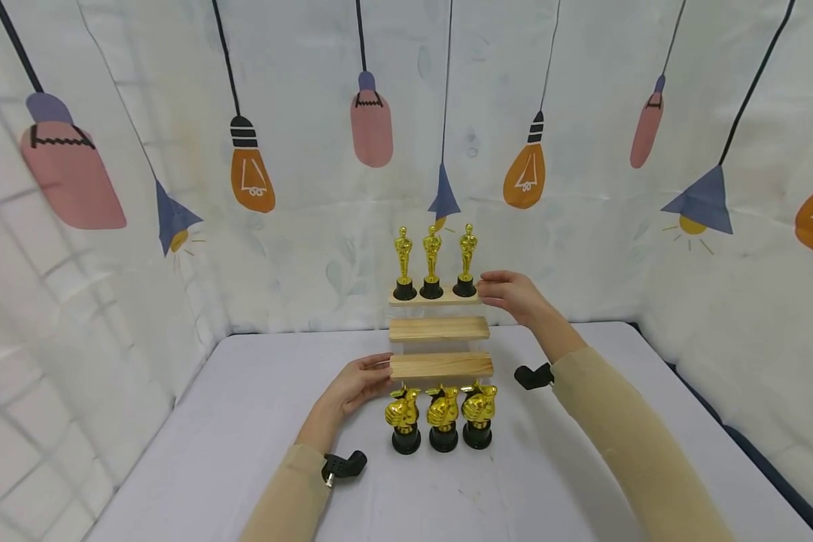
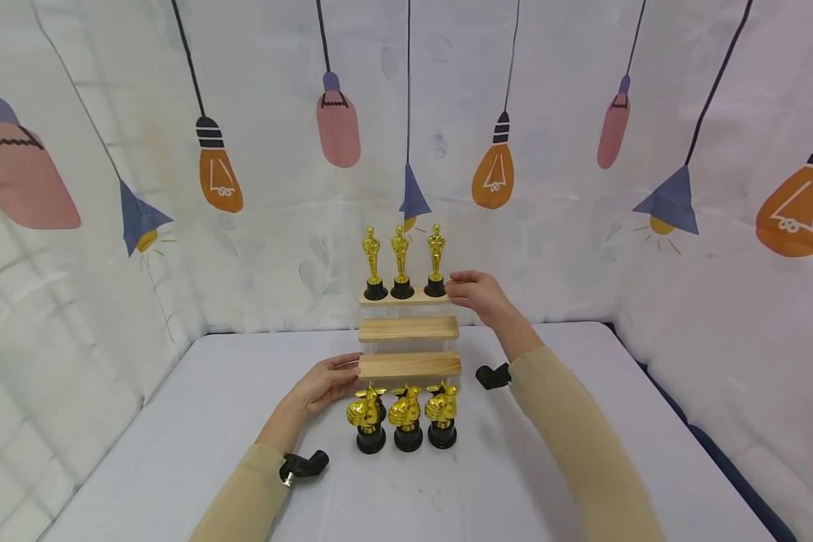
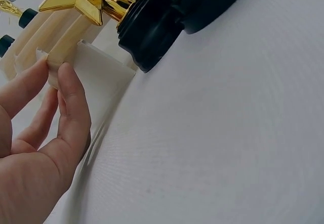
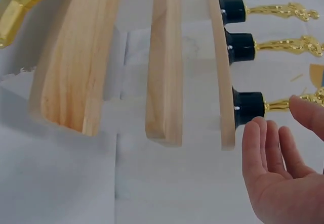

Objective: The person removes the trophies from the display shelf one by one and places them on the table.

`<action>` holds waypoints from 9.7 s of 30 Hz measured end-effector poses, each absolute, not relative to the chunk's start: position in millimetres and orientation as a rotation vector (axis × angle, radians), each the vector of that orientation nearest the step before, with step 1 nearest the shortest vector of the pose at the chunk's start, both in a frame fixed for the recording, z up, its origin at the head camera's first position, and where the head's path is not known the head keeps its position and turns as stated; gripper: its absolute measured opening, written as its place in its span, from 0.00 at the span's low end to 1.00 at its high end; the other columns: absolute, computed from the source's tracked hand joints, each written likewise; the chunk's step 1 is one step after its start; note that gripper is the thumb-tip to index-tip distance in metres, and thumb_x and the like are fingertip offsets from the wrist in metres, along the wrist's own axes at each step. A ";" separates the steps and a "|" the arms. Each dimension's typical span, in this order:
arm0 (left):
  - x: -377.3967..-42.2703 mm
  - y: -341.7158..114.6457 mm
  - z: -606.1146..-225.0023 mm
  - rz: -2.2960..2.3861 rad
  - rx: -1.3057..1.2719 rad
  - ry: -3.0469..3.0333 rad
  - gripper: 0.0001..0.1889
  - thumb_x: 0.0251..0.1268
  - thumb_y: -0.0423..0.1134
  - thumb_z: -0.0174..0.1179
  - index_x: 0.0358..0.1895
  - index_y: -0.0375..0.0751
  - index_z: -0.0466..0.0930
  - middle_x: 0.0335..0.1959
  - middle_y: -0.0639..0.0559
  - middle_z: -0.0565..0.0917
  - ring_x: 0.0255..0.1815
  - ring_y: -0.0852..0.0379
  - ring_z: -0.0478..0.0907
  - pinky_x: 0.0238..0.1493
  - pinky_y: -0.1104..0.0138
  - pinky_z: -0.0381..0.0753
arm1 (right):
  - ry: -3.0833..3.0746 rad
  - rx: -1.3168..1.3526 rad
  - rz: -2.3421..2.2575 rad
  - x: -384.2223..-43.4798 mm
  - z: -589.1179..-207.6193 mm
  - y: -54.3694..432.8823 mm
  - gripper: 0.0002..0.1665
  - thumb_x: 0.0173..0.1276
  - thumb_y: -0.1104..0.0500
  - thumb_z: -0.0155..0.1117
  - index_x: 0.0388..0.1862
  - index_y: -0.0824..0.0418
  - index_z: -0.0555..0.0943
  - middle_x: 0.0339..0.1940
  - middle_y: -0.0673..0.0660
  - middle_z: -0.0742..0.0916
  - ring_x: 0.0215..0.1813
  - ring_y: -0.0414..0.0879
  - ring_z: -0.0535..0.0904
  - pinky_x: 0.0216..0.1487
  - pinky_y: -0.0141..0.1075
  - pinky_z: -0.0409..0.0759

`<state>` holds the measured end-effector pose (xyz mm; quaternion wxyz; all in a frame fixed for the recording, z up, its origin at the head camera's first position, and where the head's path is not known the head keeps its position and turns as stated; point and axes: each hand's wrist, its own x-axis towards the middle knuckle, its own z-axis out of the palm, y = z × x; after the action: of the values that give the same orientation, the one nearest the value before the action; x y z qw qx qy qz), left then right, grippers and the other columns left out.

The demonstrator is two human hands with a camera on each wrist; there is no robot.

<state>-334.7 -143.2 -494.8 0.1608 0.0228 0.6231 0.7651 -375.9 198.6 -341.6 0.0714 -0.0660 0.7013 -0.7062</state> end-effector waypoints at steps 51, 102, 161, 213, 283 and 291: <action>-335.6 -142.9 -496.3 2.164 0.086 1.785 0.28 0.73 0.29 0.63 0.73 0.28 0.67 0.65 0.34 0.76 0.51 0.52 0.84 0.49 0.65 0.85 | 2.438 0.021 -1.850 -404.3 -347.3 174.2 0.32 0.74 0.61 0.68 0.74 0.64 0.72 0.74 0.63 0.72 0.78 0.60 0.60 0.77 0.54 0.59; -333.2 -141.6 -493.1 2.186 0.068 1.788 0.28 0.72 0.28 0.63 0.72 0.28 0.69 0.64 0.34 0.77 0.53 0.50 0.83 0.53 0.62 0.84 | 2.390 -0.244 -1.871 -351.6 -333.4 173.9 0.32 0.73 0.62 0.69 0.72 0.68 0.72 0.71 0.65 0.74 0.74 0.60 0.65 0.75 0.54 0.62; -331.7 -142.2 -493.5 2.187 0.058 1.773 0.28 0.71 0.28 0.65 0.72 0.30 0.70 0.62 0.35 0.79 0.52 0.49 0.83 0.51 0.62 0.85 | 2.258 -0.559 -1.786 -239.8 -363.7 156.1 0.23 0.70 0.61 0.71 0.59 0.69 0.79 0.52 0.59 0.85 0.56 0.51 0.80 0.56 0.45 0.81; -333.3 -142.6 -495.0 2.180 0.112 1.785 0.27 0.73 0.27 0.61 0.72 0.27 0.67 0.61 0.35 0.78 0.51 0.52 0.83 0.49 0.65 0.85 | 2.037 -0.588 -1.760 -179.5 -412.1 103.3 0.18 0.63 0.68 0.76 0.51 0.68 0.82 0.46 0.55 0.85 0.47 0.51 0.83 0.47 0.34 0.84; -333.2 -143.1 -495.4 2.213 0.104 1.761 0.27 0.73 0.25 0.60 0.72 0.27 0.67 0.60 0.36 0.79 0.49 0.52 0.84 0.48 0.65 0.85 | 2.172 -0.274 -1.740 -177.1 -478.9 81.1 0.22 0.54 0.76 0.77 0.47 0.66 0.83 0.39 0.53 0.85 0.42 0.47 0.80 0.44 0.38 0.82; -332.3 -142.1 -496.5 2.186 0.113 1.791 0.28 0.73 0.29 0.62 0.73 0.27 0.67 0.60 0.36 0.79 0.49 0.53 0.84 0.49 0.65 0.85 | 2.137 -0.334 -1.754 -171.8 -475.8 91.7 0.25 0.51 0.77 0.77 0.48 0.67 0.81 0.40 0.55 0.83 0.42 0.48 0.80 0.44 0.36 0.82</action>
<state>-332.3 -142.1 -496.5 0.1562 0.0394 0.6254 0.7635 -171.8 91.7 -475.8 0.1776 -0.1180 0.7552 -0.6199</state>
